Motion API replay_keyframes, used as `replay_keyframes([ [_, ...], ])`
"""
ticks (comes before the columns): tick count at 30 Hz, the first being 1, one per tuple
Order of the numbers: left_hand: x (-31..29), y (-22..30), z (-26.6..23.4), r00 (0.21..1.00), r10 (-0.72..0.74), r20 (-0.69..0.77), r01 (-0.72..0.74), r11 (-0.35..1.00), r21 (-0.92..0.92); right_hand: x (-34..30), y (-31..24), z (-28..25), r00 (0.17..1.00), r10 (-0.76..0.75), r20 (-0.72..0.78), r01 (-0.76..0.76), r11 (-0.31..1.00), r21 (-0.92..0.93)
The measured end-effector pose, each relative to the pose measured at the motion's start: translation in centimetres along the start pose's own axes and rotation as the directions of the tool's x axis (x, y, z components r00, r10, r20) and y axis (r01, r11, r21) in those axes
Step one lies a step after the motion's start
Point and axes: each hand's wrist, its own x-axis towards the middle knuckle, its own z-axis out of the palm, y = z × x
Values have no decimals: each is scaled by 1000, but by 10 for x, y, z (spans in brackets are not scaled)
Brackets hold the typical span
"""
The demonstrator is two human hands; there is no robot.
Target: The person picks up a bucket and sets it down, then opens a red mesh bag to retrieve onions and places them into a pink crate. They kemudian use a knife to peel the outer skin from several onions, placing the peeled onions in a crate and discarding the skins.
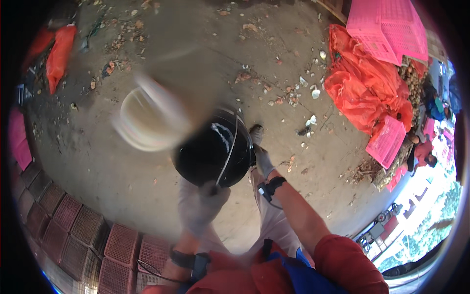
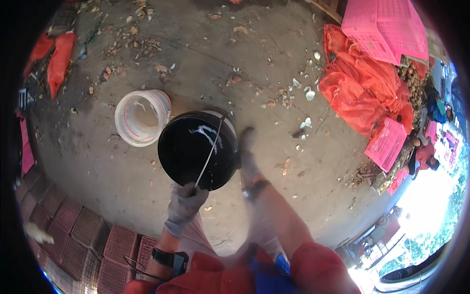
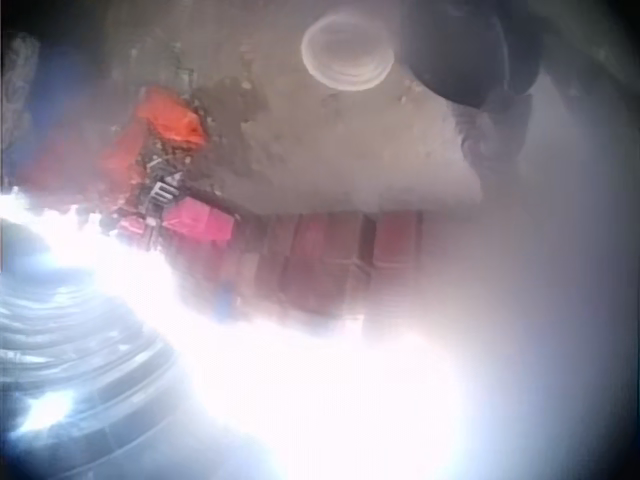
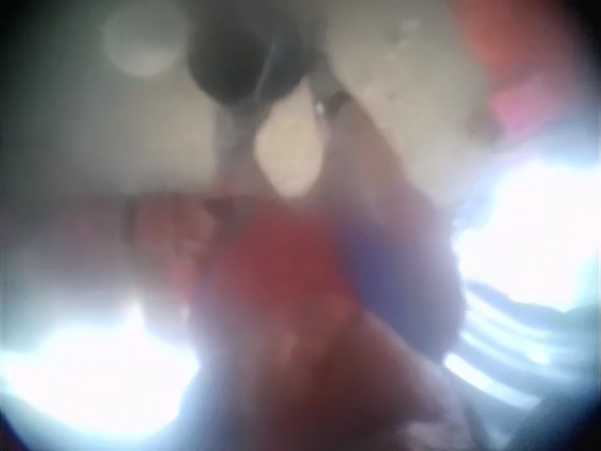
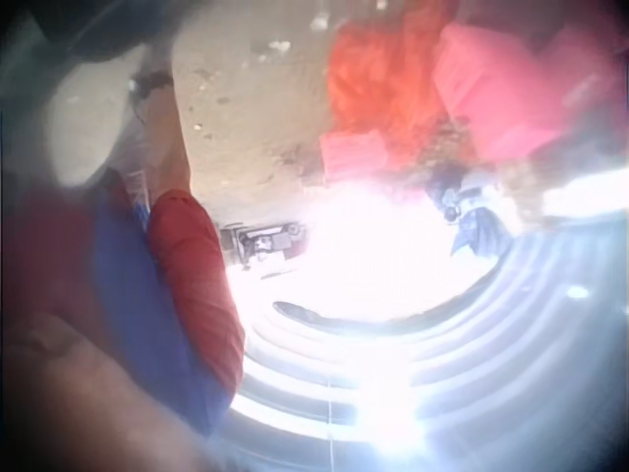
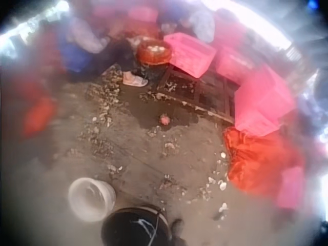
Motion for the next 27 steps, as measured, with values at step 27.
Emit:
replay_keyframes([
  [27, -13, -36, -171, 870, 107, -482, -243, 943, -229, -152, -11, 177, 975, -223, -3, 220, 957, 188],
])
